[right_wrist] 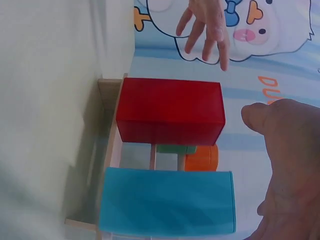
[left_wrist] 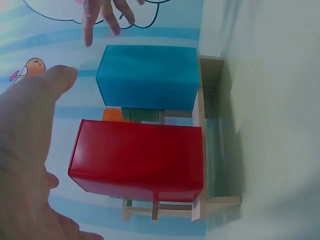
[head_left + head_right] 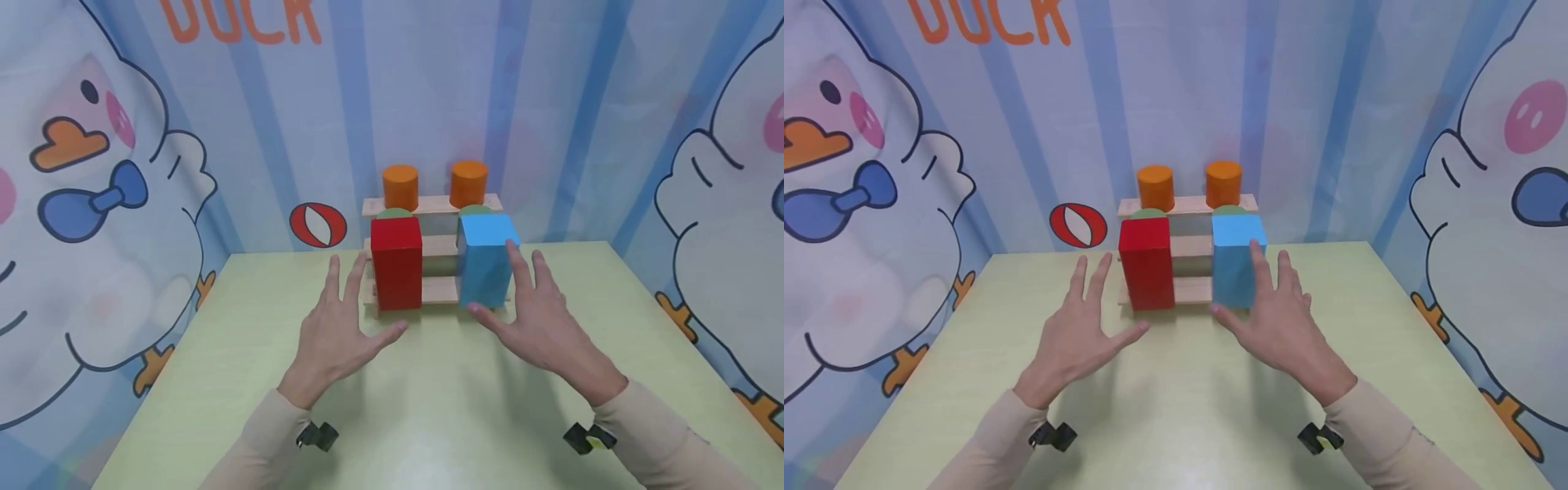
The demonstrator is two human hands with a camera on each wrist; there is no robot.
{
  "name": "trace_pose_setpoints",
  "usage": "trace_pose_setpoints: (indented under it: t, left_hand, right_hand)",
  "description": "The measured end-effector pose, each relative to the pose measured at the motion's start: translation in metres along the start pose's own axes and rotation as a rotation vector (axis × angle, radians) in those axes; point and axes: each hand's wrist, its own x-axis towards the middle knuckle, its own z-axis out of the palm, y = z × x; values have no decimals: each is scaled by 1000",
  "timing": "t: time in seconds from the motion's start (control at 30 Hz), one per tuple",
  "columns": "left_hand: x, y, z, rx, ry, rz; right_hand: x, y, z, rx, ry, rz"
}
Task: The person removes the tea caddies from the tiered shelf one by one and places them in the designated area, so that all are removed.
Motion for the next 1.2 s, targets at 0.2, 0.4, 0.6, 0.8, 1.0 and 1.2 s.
trace_pose_setpoints:
  t: [0.2,0.4,0.6,0.8,1.0,1.2]
  left_hand:
    - [4,-7,-5,-133,54,37]
    - [9,-16,-3,-271,51,15]
    - [13,-30,4,-388,33,-45]
    - [20,-44,19,-498,-16,-93]
    - [27,-58,40,-561,-110,-138]
    - [34,-68,57,-601,-162,-164]
  right_hand:
    - [10,12,-14,40,51,2]
    - [17,31,-24,113,214,1]
    - [27,53,-28,302,298,-87]
    - [40,72,-29,485,215,-137]
    - [52,86,-20,607,123,-151]
    - [59,96,-12,657,76,-158]
